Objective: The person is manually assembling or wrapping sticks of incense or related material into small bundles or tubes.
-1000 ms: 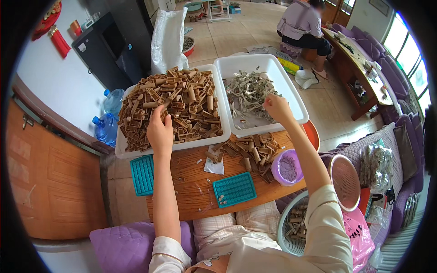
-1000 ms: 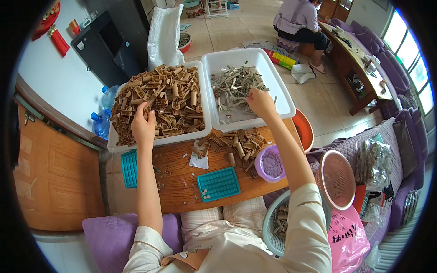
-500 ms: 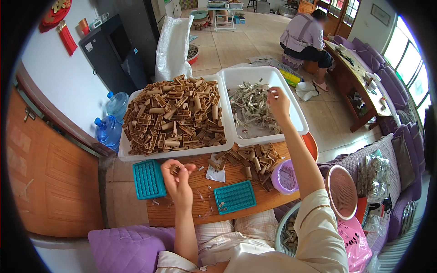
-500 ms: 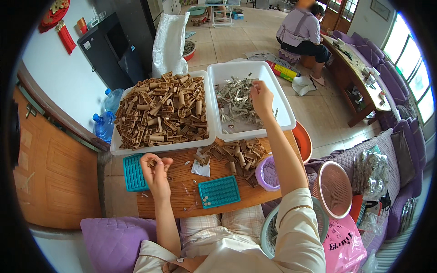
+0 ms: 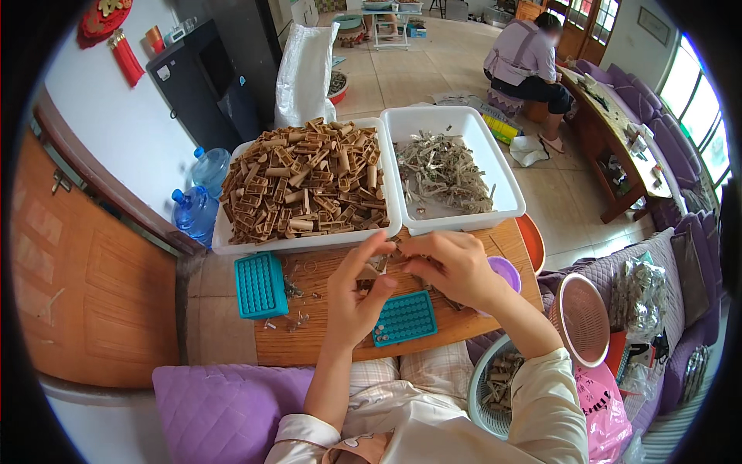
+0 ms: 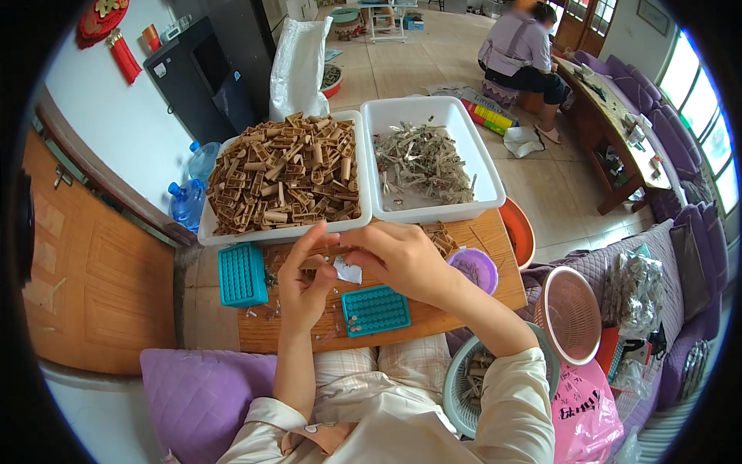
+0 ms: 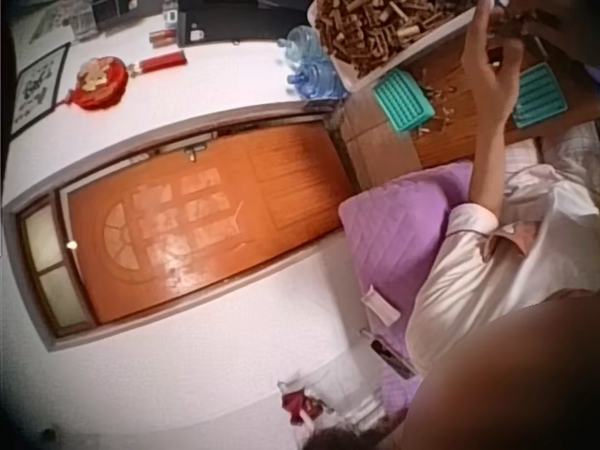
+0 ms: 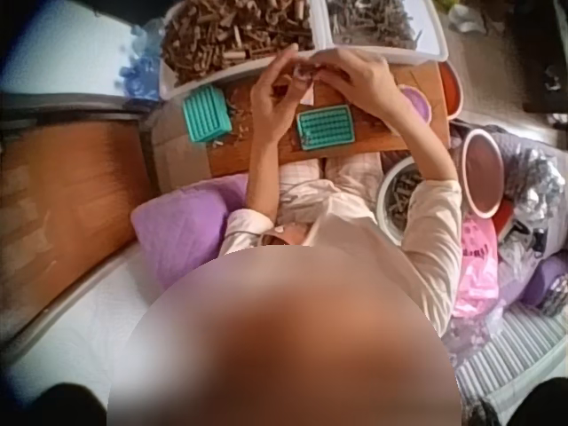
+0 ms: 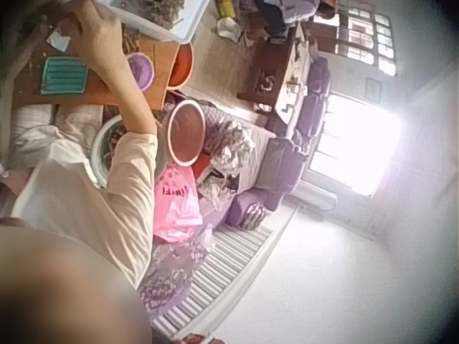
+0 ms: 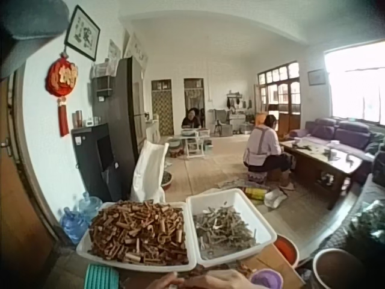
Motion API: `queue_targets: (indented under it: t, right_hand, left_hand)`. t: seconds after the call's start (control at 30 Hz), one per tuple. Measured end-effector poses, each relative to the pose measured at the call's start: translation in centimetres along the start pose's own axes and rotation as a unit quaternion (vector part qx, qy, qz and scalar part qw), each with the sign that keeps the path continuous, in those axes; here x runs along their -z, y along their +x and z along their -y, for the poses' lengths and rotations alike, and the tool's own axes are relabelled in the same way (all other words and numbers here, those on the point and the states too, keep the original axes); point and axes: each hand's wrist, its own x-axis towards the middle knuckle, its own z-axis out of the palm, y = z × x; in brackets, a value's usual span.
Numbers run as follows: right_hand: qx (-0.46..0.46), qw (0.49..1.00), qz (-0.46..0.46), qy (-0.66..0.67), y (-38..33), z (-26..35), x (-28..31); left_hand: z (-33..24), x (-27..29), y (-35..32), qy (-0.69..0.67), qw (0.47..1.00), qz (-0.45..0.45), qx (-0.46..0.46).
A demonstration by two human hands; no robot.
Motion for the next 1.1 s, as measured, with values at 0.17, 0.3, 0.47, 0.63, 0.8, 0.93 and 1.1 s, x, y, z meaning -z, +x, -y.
queue_targets:
  t: [0.17,0.3,0.47,0.63,0.8,0.93,1.1]
  right_hand:
    - [-0.048,0.998,0.025,0.015,-1.1,1.0,-0.3]
    - [-0.131,0.99,-0.007,0.043,-2.2,2.0,-1.0]
    - [-0.125,0.991,-0.051,0.02,-3.7,1.8,-1.7]
    - [-0.115,0.993,-0.026,0.014,-6.0,1.7,-2.6]
    - [-0.154,0.988,0.014,0.028,-7.3,2.0,-2.3]
    - [-0.206,0.977,0.049,0.036,-8.2,2.2,-1.8]
    - [-0.219,0.973,0.058,0.052,-9.4,1.8,-2.0]
  left_hand:
    - [-0.4,-1.1,-0.7,0.081,0.997,-0.008,-0.016]
    - [0.4,-1.8,-1.9,0.006,0.997,-0.081,-0.005]
    - [1.5,-2.7,-2.9,-0.032,0.993,-0.1,0.05]
    - [3.0,-2.2,-4.8,0.0,0.993,-0.078,0.09]
    - [3.1,-2.4,-6.2,0.006,0.99,-0.054,0.133]
    - [3.8,-2.6,-6.9,0.012,0.988,-0.025,0.15]
    - [4.1,-2.7,-7.2,0.04,0.986,0.007,0.161]
